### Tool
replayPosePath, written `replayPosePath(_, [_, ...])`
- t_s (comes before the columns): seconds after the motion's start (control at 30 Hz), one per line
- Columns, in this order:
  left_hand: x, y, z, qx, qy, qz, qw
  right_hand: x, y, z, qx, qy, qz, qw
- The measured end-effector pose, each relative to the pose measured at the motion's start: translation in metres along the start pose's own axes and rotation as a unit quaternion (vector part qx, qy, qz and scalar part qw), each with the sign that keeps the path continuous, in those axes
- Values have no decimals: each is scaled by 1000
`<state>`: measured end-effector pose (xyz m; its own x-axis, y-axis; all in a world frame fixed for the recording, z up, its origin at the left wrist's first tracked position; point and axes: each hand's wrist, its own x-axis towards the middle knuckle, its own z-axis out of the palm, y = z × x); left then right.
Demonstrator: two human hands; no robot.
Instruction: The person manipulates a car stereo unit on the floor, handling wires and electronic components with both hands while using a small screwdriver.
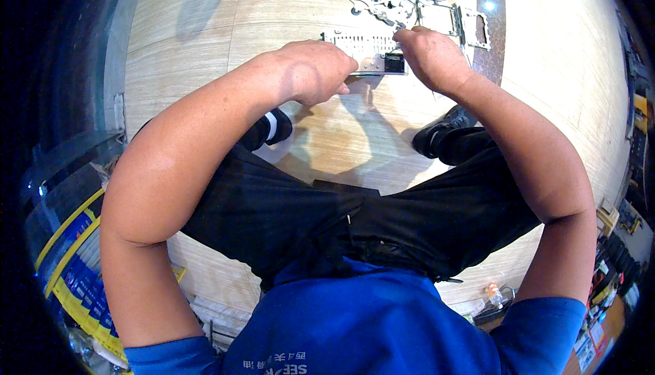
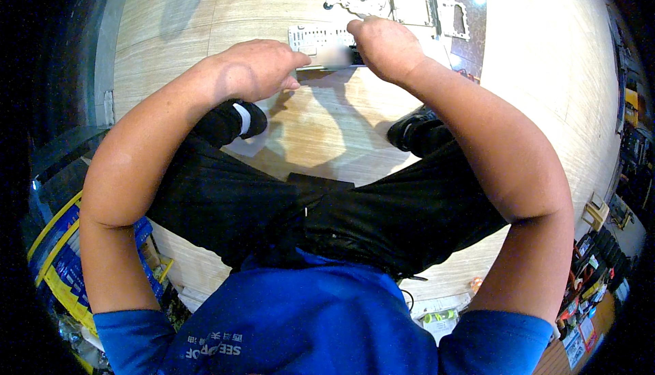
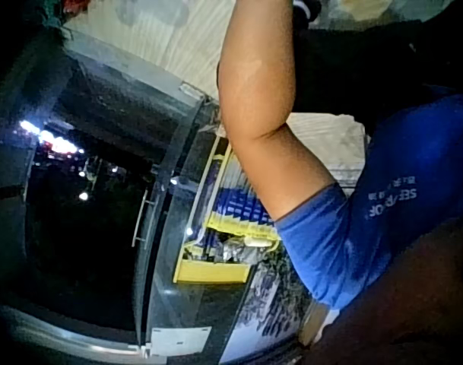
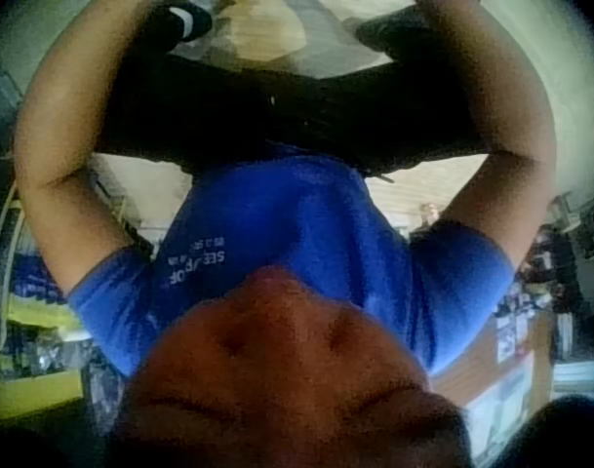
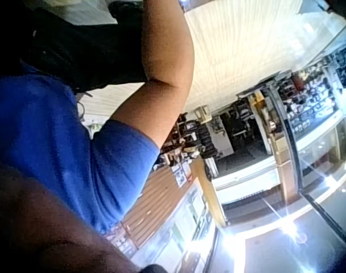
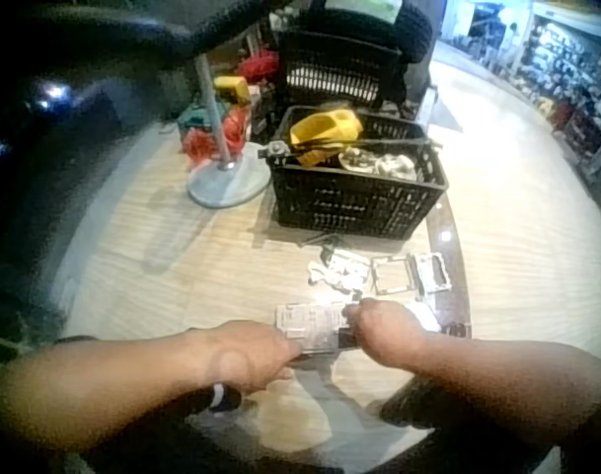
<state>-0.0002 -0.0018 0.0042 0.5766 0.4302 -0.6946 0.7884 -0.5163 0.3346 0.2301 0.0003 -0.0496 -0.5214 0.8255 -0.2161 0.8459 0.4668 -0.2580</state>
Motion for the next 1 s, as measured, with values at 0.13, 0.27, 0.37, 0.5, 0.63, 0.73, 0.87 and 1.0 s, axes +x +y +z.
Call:
replayPosePath(0.13, [1,-2,2,0,1,3,1000,-1,2,3,1,-13,-16,1000])
replayPosePath(0.27, [2,-1,2,4,2,0,1000,-2,5,10,2,-6,-28,1000])
replayPosePath(0.37, [0,1,0,2,0,-1,1000,-2,4,8,5,0,-35,999])
replayPosePath(0.5, [1,0,1,-1,-4,-5,1000,1,4,7,-5,-11,-24,1000])
replayPosePath(0.63, [1,-1,1,-3,-4,0,1000,1,1,-1,4,-23,6,1000])
replayPosePath(0.73, [1,1,0,-1,-4,1,1000,0,3,0,17,8,8,1000])
replayPosePath(0.87, [1,-1,2,2,-2,-2,1000,0,-1,-2,5,19,-3,1000])
replayPosePath(1.0, [1,0,1,6,1,4,1000,-1,5,6,5,-6,0,1000])
